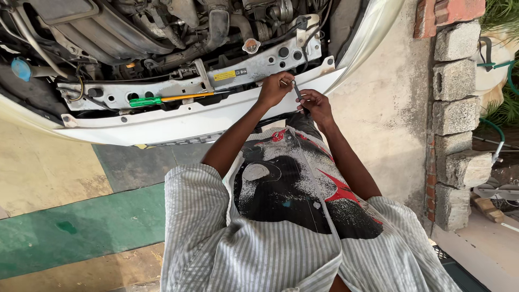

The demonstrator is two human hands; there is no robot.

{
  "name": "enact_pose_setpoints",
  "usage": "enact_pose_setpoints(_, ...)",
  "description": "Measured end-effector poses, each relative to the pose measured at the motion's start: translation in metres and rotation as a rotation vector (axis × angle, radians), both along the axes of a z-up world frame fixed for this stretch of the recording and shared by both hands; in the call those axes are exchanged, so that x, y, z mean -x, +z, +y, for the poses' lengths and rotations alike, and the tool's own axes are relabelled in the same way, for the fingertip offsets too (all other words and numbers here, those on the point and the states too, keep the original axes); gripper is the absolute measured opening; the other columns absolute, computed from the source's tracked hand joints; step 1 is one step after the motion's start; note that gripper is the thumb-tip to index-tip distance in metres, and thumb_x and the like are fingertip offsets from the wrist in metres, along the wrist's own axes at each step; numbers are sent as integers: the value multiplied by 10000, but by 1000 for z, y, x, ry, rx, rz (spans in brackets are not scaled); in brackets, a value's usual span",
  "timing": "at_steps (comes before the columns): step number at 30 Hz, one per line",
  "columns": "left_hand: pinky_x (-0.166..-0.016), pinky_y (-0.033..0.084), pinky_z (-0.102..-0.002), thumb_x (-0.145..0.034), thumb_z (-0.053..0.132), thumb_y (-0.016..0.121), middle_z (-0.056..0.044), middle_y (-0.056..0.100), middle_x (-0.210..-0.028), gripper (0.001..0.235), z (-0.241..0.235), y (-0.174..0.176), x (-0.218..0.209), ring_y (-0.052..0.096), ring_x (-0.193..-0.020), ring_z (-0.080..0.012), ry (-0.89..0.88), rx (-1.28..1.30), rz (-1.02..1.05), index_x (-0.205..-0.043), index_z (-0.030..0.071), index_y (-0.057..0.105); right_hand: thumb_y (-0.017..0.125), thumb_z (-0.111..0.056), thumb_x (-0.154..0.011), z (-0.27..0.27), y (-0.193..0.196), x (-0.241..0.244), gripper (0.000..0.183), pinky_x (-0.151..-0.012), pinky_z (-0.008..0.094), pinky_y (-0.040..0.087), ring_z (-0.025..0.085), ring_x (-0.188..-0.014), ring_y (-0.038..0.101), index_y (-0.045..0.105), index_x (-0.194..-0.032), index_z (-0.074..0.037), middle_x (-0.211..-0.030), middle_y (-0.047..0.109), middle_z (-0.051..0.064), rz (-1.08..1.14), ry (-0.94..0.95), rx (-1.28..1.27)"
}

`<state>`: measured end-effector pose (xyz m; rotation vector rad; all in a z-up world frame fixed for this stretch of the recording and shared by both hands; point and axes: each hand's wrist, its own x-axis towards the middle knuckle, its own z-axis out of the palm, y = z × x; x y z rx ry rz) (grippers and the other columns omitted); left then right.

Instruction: The person works on the front of a white car with the hood open, using a wrench to tighten bolts on the radiator support and engine bay area. They also use a screwdriver to adjust components near the headlight and front bumper.

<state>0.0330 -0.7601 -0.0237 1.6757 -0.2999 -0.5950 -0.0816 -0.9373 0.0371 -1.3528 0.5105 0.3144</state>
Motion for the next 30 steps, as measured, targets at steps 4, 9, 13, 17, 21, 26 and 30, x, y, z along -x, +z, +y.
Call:
enact_pose_setpoints(4,-731,610,-303,-868,44,783,-71,781,-898,196,-51,-12,-8,767,-800,-157,154,14,-33,-1059,50,740,612,-37,-1007,-45,-18,-10,262,-650,260,532,125,-775,690,625,-1268,-27,-975,727,72,27,58,61)
enact_pose_setpoints(9,-766,606,-330,-885,56,750,-68,793,-929,158,-113,-13,-37,785,-832,-204,313,-61,-139,-1040,69,719,597,-141,-1061,-92,-33,-42,232,-579,272,570,151,-706,718,634,-1240,2,-922,724,80,116,93,180)
enact_pose_setpoints(13,-880,555,-416,-875,23,703,-109,721,-1114,288,-131,-11,-32,687,-1032,-294,148,-332,-336,-1155,85,736,576,-151,-1053,-115,-50,-42,234,-496,281,527,156,-687,726,630,-1231,-9,-908,719,67,173,92,193)
enact_pose_setpoints(17,-1014,492,-451,-798,-10,667,-120,573,-1298,475,-123,3,-29,480,-1323,-317,-26,-640,-567,-1260,89,715,559,-155,-1072,-121,-69,-57,202,-500,265,521,147,-699,729,636,-1186,-7,-915,710,52,161,98,130)
enact_pose_setpoints(21,-1091,419,-493,-811,19,687,-172,451,-1423,497,-112,18,-31,340,-1432,-355,-161,-758,-741,-1306,-4,642,565,-153,-1062,-110,-76,-61,186,-493,265,522,149,-685,724,656,-1148,-15,-895,713,56,159,55,130)
enact_pose_setpoints(26,-1075,430,-481,-800,-14,662,-147,444,-1435,621,-111,26,-35,357,-1435,-334,-224,-779,-693,-1411,4,553,618,-198,-1055,-98,-76,-62,227,-536,288,593,173,-660,728,665,-1001,17,-826,711,83,193,-45,93)
enact_pose_setpoints(30,-1075,437,-477,-780,-33,653,-138,435,-1425,727,-106,28,-38,371,-1417,-318,-303,-780,-645,-1486,78,520,675,-231,-1019,-94,-85,-62,287,-603,304,641,198,-654,735,663,-895,27,-773,703,98,268,-144,17)
